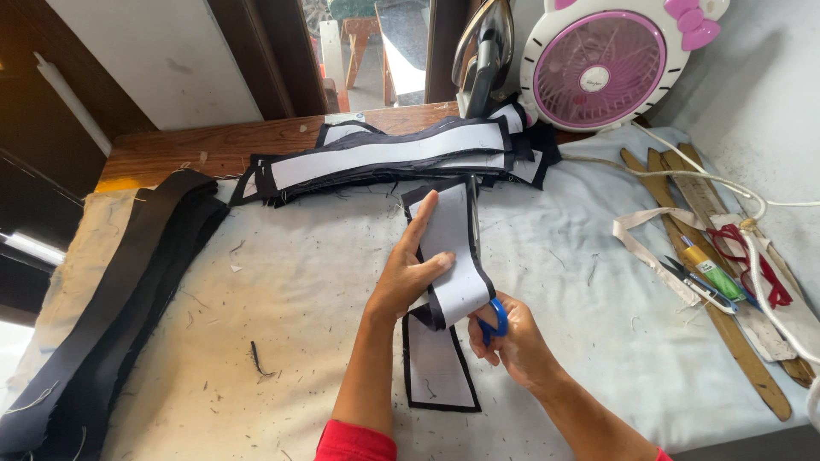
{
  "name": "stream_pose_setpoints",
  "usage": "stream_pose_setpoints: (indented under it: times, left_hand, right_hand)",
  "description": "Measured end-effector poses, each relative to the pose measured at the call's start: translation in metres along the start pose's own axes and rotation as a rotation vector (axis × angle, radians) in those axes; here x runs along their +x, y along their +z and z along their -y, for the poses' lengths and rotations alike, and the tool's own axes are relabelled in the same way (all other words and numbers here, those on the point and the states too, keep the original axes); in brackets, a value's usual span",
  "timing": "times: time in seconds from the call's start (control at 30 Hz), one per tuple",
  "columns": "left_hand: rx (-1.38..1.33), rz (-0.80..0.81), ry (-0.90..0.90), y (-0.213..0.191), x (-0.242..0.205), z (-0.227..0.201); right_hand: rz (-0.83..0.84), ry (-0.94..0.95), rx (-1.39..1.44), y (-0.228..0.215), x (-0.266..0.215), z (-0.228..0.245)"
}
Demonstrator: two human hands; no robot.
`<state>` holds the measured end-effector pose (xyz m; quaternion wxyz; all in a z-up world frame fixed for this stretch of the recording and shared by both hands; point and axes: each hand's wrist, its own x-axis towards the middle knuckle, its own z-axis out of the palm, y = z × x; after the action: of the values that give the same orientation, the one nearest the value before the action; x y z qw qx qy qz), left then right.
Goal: The person uses blue-handled scissors to trim the edges of a black fabric piece that has a white paper pattern attached. After cutting, the person removes the paper pattern, folds the fabric, and places it on a pile of similar pieces on the table.
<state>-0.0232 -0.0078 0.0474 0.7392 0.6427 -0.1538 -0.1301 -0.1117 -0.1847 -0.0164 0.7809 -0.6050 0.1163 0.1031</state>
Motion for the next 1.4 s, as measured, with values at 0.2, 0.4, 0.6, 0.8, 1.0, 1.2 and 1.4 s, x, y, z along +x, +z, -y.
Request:
stream_pose_setpoints:
  times: [0.2,0.4,0.6,0.8,1.0,1.2,1.4]
  left_hand:
    - [0.016,0.102,0.059,-0.001,0.002,0.008]
    - [0.007,0.083,0.045,-0.004,0.001,0.007]
    - [-0.019,0.095,-0.002,-0.007,-0.002,0.002]
    - [-0.239,0.323,-0.058,-0.007,0.001,0.039]
    - [-0.166,0.600,-0.153,-0.005,0.006,0.067]
    - [0.082,0.642,-0.160,-0.012,-0.005,0.017]
    - [0.616,-0.589,0.515,-0.063,0.012,0.046]
  right_hand:
    - [0.069,-0.170,0.006,-0.006,0.001,0.000]
    - [0.092,-0.176,0.018,-0.006,0.003,-0.003]
    - [-0.003,-0.136,0.085,-0.012,0.004,-0.008]
    - [-0.168,-0.184,0.240,-0.038,0.036,0.003]
    - [-0.363,-0.430,0.277,-0.058,0.057,0.010]
    - [-0.735,-0.569,0.516,-0.155,0.084,0.021]
    - [-0.611,-0.379,0.378,-0.091,0.069,0.014]
